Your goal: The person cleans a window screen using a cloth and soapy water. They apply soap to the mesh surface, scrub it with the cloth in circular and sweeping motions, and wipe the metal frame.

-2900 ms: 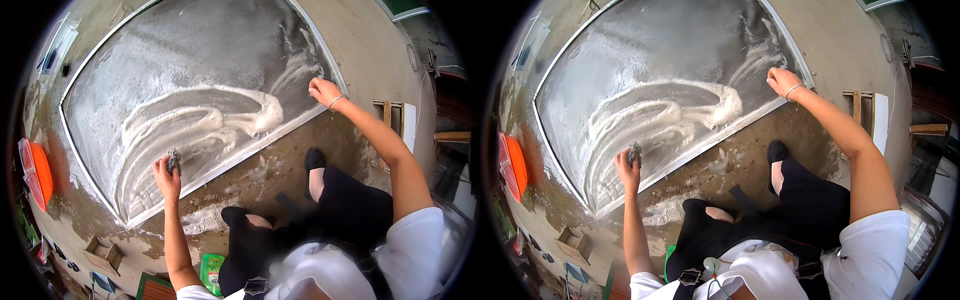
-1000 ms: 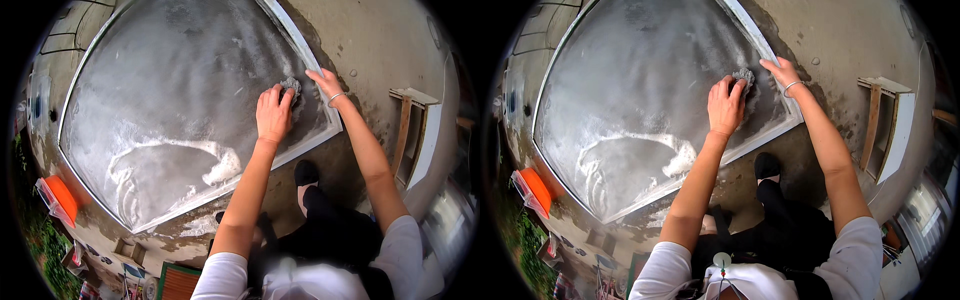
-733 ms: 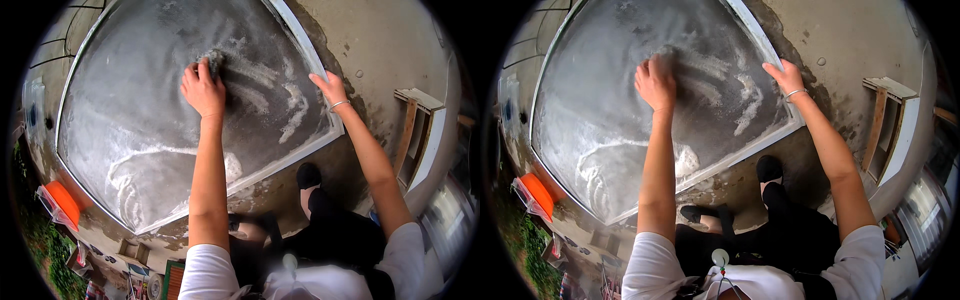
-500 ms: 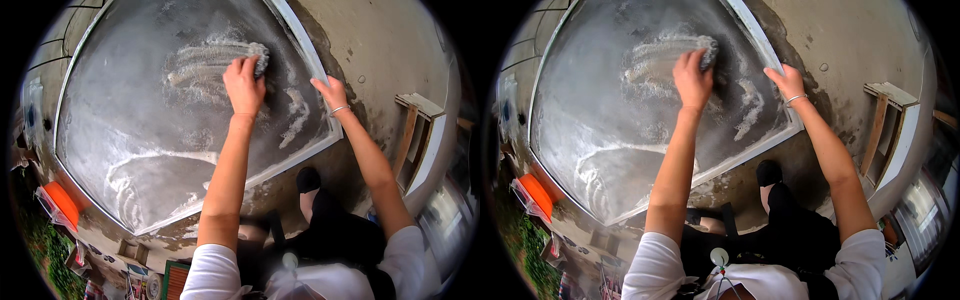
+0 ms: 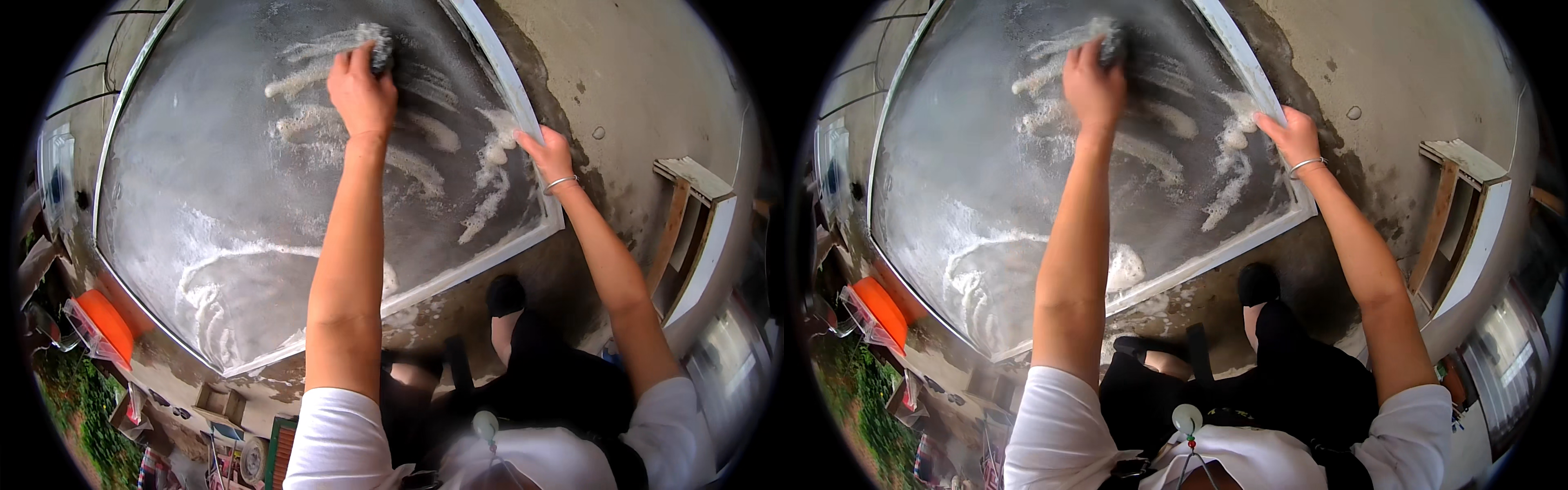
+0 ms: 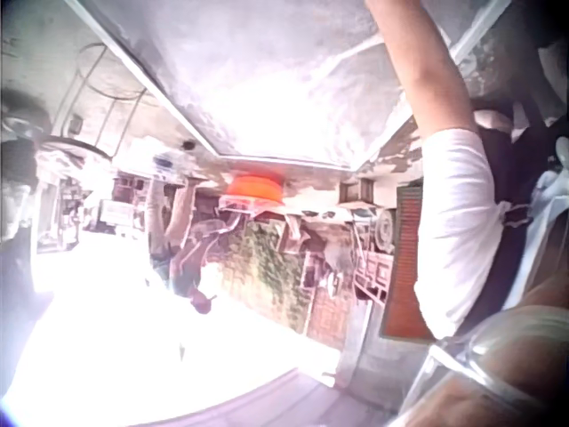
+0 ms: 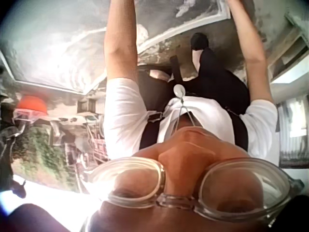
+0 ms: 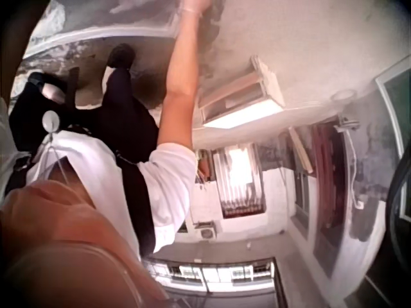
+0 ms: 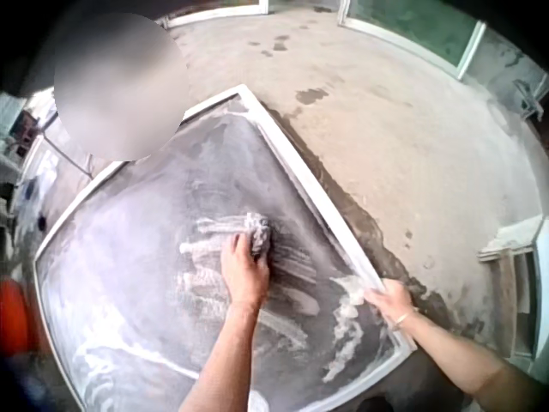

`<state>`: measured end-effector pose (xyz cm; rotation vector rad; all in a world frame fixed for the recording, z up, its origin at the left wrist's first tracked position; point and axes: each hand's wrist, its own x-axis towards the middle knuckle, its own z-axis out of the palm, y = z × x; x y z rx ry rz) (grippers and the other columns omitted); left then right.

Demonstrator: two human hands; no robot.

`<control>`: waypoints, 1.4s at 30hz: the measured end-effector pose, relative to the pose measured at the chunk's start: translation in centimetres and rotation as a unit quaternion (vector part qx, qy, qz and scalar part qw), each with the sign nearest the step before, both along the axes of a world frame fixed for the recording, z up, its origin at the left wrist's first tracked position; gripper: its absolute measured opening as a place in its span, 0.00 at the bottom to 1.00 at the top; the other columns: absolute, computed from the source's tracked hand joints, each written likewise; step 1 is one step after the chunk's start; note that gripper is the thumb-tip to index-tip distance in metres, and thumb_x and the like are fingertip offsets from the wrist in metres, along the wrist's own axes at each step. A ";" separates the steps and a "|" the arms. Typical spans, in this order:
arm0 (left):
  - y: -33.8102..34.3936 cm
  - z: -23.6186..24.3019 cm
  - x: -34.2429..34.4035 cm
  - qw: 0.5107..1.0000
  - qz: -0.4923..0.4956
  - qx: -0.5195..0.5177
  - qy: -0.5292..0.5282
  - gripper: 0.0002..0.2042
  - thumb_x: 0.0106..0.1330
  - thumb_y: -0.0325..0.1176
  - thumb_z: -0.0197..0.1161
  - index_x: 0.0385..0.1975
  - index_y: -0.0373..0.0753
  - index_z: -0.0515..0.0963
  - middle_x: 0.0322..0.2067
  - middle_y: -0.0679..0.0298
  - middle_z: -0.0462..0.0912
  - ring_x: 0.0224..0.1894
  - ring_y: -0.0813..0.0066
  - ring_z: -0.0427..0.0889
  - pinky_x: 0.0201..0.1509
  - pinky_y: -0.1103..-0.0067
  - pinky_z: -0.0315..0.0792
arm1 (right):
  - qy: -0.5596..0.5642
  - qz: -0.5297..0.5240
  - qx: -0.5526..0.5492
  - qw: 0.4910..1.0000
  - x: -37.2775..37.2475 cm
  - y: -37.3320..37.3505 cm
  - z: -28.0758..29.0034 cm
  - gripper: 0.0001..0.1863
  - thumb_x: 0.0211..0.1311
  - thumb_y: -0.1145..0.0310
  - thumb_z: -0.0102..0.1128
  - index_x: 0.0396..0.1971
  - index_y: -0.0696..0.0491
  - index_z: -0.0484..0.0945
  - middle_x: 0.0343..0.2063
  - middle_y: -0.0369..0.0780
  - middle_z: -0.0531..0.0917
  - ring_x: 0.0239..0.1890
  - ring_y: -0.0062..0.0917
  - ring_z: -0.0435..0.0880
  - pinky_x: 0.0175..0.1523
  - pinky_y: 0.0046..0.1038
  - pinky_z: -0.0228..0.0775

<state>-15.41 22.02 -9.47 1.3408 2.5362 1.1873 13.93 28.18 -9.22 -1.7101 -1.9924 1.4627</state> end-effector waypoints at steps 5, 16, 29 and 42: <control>-0.3 1.1 8.9 0.977 -0.193 -0.015 -0.087 0.21 0.43 0.22 0.66 0.42 0.42 0.76 0.37 0.57 0.75 0.41 0.56 0.74 0.46 0.68 0.69 | 0.033 -0.004 -0.009 0.999 -0.1 0.1 0.4 0.18 0.54 0.59 0.63 0.35 0.60 0.81 0.25 0.33 0.82 0.26 0.12 0.74 0.34 0.19 0.68; -1.9 0.2 1.9 0.999 0.022 -0.025 -0.032 0.20 0.45 0.21 0.63 0.42 0.40 0.76 0.38 0.56 0.73 0.42 0.55 0.73 0.47 0.67 0.69 | 0.027 0.009 0.012 1.000 -0.2 -0.3 0.1 0.19 0.53 0.57 0.63 0.34 0.59 0.81 0.26 0.36 0.84 0.27 0.14 0.77 0.36 0.22 0.70; -19.8 3.8 -1.0 0.978 0.030 -0.197 -0.060 0.18 0.50 0.22 0.58 0.45 0.37 0.72 0.40 0.54 0.72 0.43 0.53 0.71 0.47 0.67 0.68 | 0.046 0.003 0.013 0.999 -0.1 -0.1 0.5 0.20 0.52 0.55 0.63 0.33 0.60 0.81 0.24 0.33 0.83 0.25 0.14 0.75 0.34 0.21 0.68; -30.2 6.6 0.0 0.966 0.082 -0.126 -0.210 0.18 0.55 0.23 0.59 0.46 0.34 0.70 0.40 0.54 0.71 0.45 0.58 0.70 0.52 0.71 0.64 | 0.214 0.015 -0.464 0.860 -4.5 6.1 5.5 0.27 0.58 0.51 0.59 0.50 0.55 0.73 0.39 0.40 0.81 0.35 0.20 0.82 0.41 0.25 0.76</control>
